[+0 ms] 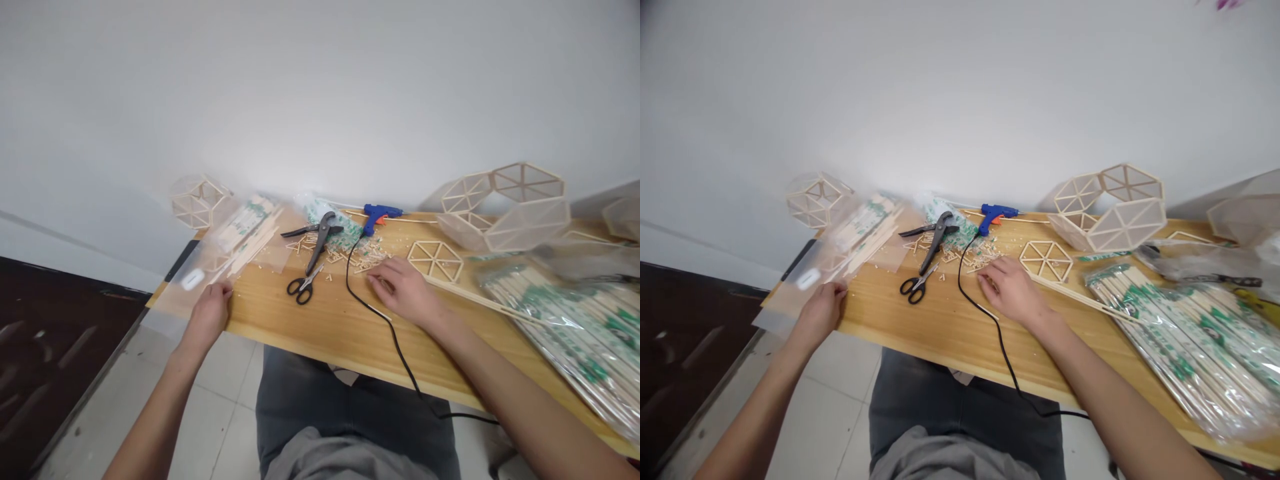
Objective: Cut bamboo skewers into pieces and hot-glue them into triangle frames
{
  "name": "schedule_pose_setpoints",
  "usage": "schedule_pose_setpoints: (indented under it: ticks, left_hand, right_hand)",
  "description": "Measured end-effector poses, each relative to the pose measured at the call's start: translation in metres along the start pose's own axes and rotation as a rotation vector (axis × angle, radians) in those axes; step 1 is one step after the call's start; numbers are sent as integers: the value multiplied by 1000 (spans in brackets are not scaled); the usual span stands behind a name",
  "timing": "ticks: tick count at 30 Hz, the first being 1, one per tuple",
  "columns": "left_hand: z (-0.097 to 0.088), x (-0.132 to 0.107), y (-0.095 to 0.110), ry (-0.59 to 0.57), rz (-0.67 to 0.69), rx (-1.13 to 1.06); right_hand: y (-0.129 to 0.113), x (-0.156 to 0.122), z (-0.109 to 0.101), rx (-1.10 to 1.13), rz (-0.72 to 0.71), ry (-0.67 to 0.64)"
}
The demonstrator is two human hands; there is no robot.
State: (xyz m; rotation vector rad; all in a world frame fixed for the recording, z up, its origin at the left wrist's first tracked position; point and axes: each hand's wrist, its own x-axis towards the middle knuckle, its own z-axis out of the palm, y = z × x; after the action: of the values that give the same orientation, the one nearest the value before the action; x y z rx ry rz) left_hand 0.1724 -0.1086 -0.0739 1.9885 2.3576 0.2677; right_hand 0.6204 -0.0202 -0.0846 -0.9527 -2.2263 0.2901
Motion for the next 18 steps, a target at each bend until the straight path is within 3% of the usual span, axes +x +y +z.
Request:
schedule_pose_setpoints:
  ticks: [3,6,9,11,14,18]
  left_hand:
    - [-5,9,16,-21,55,-37]
    - [-15,28,51,76,107,-170]
    - [-25,53,90,104,119,-517]
    - [-31,64,104,154,83,-723]
    - [-36,62,96,207,36,-687]
    - [-30,26,50,196,-33,-338]
  right_hand:
    - [-3,1,0,-4,-10,47]
    - [-3,1,-2,-10,-16,92]
    - [0,0,-4,-14,-12,98]
    - [2,-1,-5,-17,-5,105]
    - [5,-1,-6,-28,-10,123]
    - [3,-1,-7,-43,-33,128]
